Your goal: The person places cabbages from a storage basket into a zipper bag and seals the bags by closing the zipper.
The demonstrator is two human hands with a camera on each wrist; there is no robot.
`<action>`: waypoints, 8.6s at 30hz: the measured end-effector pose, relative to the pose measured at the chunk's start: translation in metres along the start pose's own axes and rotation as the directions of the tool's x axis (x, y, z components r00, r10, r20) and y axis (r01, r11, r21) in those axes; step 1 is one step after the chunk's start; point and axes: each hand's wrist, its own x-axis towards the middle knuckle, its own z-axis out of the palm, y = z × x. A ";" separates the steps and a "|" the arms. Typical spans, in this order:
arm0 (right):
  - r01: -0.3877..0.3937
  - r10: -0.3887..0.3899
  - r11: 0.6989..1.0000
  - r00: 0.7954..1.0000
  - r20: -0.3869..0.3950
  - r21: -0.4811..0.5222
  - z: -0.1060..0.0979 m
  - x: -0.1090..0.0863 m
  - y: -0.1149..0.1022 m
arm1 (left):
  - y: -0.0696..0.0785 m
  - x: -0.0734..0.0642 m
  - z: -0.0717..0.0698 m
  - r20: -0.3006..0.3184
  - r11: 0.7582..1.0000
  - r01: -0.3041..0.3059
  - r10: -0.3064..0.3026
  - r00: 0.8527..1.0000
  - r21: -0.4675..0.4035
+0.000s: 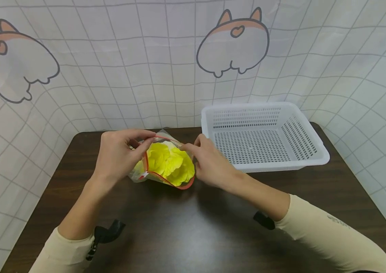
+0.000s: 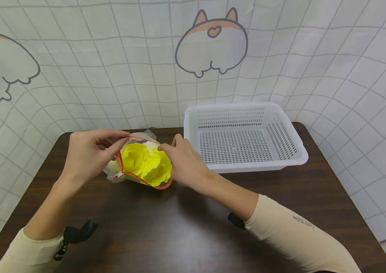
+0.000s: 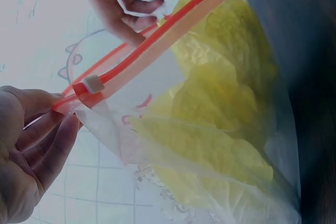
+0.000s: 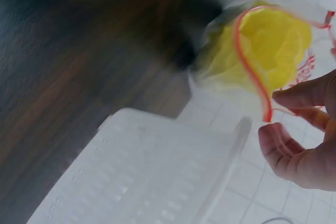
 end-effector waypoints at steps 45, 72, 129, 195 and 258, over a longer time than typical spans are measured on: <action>0.228 -0.194 0.969 0.943 -0.271 0.098 -0.046 0.052 -0.002 | -0.054 -0.065 -0.068 -0.152 0.999 0.026 -0.020 0.988 0.042; 0.222 -0.137 0.936 0.945 -0.297 0.272 -0.102 0.061 0.000 | -0.061 -0.036 -0.096 -0.331 0.912 0.285 -0.378 0.865 -0.295; 0.524 -0.525 0.848 0.851 -0.007 0.078 -0.029 0.124 -0.137 | -0.058 -0.037 -0.067 -0.310 0.951 -0.014 -0.087 0.947 -0.310; 0.333 -0.301 0.924 0.937 0.180 -0.188 -0.057 0.108 -0.062 | -0.065 -0.047 -0.074 -0.495 0.905 -0.129 -0.099 0.863 -0.405; 0.103 -0.121 0.985 0.984 0.129 0.138 -0.061 0.049 0.037 | -0.068 -0.106 -0.055 -0.173 0.828 0.078 -0.207 0.963 -0.555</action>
